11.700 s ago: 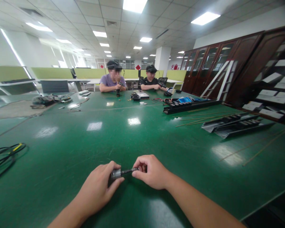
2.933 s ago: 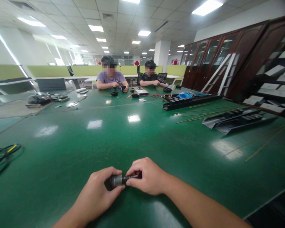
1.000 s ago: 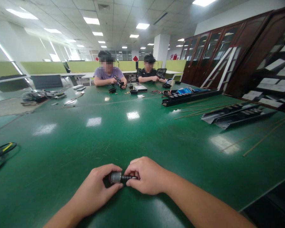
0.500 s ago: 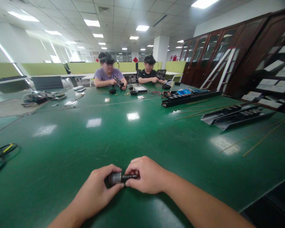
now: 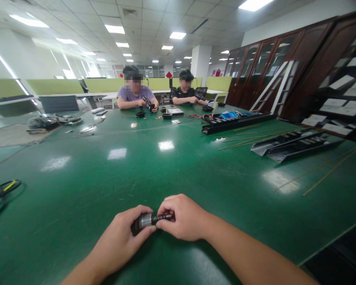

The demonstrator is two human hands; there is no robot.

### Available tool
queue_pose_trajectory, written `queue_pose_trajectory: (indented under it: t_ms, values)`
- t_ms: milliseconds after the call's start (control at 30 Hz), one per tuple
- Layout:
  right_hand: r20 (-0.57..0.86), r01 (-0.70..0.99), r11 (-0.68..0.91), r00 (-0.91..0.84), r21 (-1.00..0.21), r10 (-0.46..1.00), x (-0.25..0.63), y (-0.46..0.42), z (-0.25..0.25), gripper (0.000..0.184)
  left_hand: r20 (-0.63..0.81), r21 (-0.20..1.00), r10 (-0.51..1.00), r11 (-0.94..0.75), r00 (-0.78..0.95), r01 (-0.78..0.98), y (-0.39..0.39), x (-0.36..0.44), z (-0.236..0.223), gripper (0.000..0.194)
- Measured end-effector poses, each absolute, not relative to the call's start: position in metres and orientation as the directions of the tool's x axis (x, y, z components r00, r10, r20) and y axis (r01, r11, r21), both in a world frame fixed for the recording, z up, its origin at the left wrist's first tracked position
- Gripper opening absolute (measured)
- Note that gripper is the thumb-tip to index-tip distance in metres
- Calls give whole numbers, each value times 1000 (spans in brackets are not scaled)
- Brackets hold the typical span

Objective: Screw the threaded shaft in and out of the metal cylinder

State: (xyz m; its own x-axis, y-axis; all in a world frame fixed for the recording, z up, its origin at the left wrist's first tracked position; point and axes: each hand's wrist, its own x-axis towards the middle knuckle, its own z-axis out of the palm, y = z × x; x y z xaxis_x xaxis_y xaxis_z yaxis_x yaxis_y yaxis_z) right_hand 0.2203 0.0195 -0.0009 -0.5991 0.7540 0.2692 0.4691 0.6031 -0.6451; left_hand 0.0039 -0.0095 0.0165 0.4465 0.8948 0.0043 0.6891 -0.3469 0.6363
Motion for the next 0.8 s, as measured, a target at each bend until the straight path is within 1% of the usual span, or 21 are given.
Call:
queue_pose_trajectory:
  t_ms: [333, 800]
  values:
    - [294, 457, 609, -588, -648, 754, 221, 19, -2, 12, 4, 624, 894, -352, 447, 698, -10, 5, 18, 23]
    - [276, 470, 597, -586, -651, 762, 220, 18, -2, 14, -1, 635, 891, -351, 455, 689, -9, 2, 14, 24]
